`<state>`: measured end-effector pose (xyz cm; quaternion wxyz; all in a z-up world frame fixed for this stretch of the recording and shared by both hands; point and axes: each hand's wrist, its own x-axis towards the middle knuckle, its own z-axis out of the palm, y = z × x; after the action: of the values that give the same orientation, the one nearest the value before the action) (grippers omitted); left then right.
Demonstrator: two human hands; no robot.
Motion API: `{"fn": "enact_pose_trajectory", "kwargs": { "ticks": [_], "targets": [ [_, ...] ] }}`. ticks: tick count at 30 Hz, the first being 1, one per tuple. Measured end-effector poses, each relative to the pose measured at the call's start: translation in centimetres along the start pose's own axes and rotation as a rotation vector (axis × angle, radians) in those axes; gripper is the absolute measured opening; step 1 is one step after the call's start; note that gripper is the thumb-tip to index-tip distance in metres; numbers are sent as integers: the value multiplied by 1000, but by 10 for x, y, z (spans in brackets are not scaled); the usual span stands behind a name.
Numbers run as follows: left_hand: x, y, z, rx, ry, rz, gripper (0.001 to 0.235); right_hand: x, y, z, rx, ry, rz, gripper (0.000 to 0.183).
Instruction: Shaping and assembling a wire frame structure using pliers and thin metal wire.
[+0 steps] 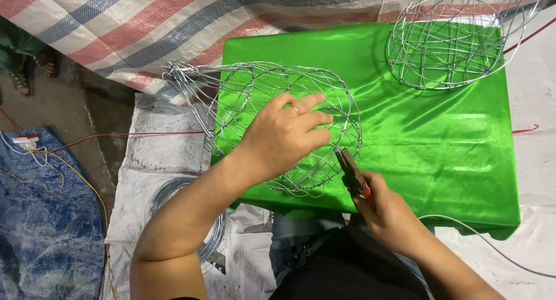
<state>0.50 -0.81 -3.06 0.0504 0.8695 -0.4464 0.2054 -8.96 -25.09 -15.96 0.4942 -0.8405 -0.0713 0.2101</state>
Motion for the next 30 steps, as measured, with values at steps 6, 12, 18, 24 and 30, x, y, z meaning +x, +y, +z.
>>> {"fn": "enact_pose_trajectory", "kwargs": {
  "ticks": [6, 12, 18, 24, 30],
  "targets": [
    [1, 3, 2, -9, -24, 0, 3, 4, -8, 4, 5, 42, -39, 48],
    [0, 2, 2, -18, 8, 0, 2, 5, -8, 8, 60, 68, -123, 48],
    [0, 2, 4, -13, -14, -11, 3, 8, -3, 14, 32, 91, -127, 45],
    [1, 2, 6, -18, -28, -6, 4, 7, -5, 12, 55, 71, -114, 45],
    [1, 1, 4, -21, -15, -13, 2, 7, -3, 10, 77, 38, -86, 46]
  ]
}}
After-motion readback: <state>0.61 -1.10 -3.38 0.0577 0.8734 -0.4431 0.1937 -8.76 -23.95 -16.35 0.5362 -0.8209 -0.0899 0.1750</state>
